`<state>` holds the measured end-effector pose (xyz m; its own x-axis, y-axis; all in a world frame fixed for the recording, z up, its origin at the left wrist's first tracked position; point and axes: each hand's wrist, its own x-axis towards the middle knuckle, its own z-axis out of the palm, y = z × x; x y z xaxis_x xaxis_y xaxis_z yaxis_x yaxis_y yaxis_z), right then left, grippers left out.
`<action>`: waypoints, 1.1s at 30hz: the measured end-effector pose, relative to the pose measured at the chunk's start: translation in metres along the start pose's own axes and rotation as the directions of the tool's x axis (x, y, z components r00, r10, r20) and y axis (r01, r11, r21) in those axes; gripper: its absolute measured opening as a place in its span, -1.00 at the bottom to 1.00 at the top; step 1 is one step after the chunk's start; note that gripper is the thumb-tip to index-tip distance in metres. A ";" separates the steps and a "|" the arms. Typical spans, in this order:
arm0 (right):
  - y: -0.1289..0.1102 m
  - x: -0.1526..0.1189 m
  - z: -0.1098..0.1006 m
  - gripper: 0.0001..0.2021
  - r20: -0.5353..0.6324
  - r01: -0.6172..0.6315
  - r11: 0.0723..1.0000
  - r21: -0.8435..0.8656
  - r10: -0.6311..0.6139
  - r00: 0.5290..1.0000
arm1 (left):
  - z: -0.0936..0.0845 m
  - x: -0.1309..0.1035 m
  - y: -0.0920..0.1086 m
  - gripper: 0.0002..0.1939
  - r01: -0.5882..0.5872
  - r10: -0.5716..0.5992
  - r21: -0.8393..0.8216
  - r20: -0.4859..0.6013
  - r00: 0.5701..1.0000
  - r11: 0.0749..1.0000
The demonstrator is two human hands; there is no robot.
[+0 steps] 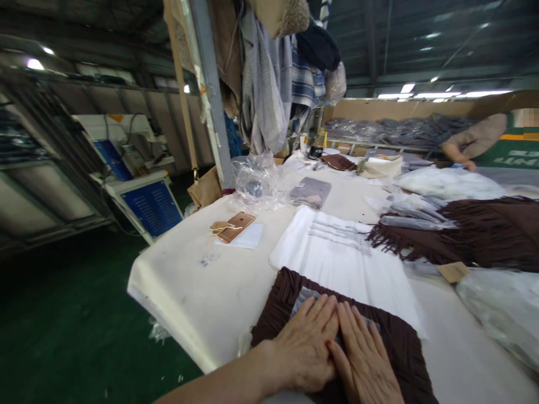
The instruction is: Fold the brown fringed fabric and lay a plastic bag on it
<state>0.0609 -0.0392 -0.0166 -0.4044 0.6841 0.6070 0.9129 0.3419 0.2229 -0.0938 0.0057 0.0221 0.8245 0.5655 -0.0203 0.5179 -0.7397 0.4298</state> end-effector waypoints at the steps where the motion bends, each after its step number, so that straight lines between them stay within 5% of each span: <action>1: 0.000 -0.005 0.004 -0.56 0.010 0.043 0.999 0.014 -0.044 0.999 | -0.003 -0.002 0.001 -0.32 0.013 -0.013 -0.016 0.019 1.000 1.000; 5: 0.004 -0.012 0.006 -0.65 -0.010 0.169 0.982 0.089 -0.169 0.986 | -0.021 -0.012 -0.003 -0.15 0.101 -0.100 -0.040 0.041 0.994 0.994; 8: 0.003 -0.007 0.002 -0.63 -0.032 0.170 0.982 0.077 -0.168 0.985 | -0.040 -0.037 -0.017 -0.26 0.112 -0.117 -0.047 -0.134 0.984 0.993; 9: 0.002 -0.005 0.002 -0.61 -0.037 0.151 0.986 0.071 -0.149 0.988 | -0.044 -0.051 -0.022 -0.38 0.143 -0.148 -0.035 -0.255 0.956 0.989; 11: 0.000 -0.003 0.001 -0.59 -0.032 0.111 0.991 0.071 -0.109 0.993 | -0.046 -0.088 -0.032 -0.59 0.281 -0.232 0.018 -0.514 0.826 0.960; 12: -0.001 -0.003 0.001 -0.58 -0.031 0.101 0.992 0.076 -0.099 0.995 | -0.042 -0.109 -0.035 -0.64 0.364 -0.253 0.065 -0.605 0.755 0.929; 13: -0.002 -0.003 0.002 -0.59 -0.031 0.098 0.992 0.084 -0.096 0.995 | -0.035 -0.131 -0.036 -0.63 0.410 -0.224 0.155 -0.642 0.733 0.899; 16: -0.004 -0.004 0.002 -0.60 -0.009 0.046 0.994 0.098 -0.046 0.999 | -0.003 -0.183 -0.032 -0.43 0.242 0.030 0.486 -0.487 0.873 0.840; 18: -0.005 -0.004 0.002 -0.55 0.022 -0.019 0.996 0.088 0.017 1.000 | 0.019 -0.197 -0.028 -0.34 0.125 0.122 0.555 -0.387 0.914 0.822; 22: -0.005 -0.002 0.000 -0.51 0.048 -0.036 0.998 0.057 0.034 0.998 | 0.034 -0.181 -0.028 -0.50 0.040 0.208 0.588 -0.346 0.915 0.808; 28: -0.007 -0.004 0.001 -0.54 0.050 -0.042 0.998 0.042 0.040 0.998 | 0.004 -0.163 -0.044 -0.66 -0.119 0.324 0.546 -0.297 0.898 0.829; 31: -0.008 -0.007 0.003 -0.52 0.072 -0.108 0.992 0.062 0.104 0.992 | -0.010 -0.166 -0.045 -0.72 -0.117 0.232 0.314 -0.361 0.903 0.942; 33: -0.009 -0.009 0.008 -0.49 0.069 -0.138 0.986 0.090 0.132 0.989 | -0.019 -0.161 -0.044 -0.74 0.064 -0.057 -0.004 -0.494 0.868 0.998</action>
<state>0.0561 -0.0432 -0.0307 -0.2834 0.7661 0.5769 0.9513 0.3008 0.0678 -0.2536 -0.0458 0.0235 0.5732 0.7132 0.4035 0.5684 -0.7007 0.4311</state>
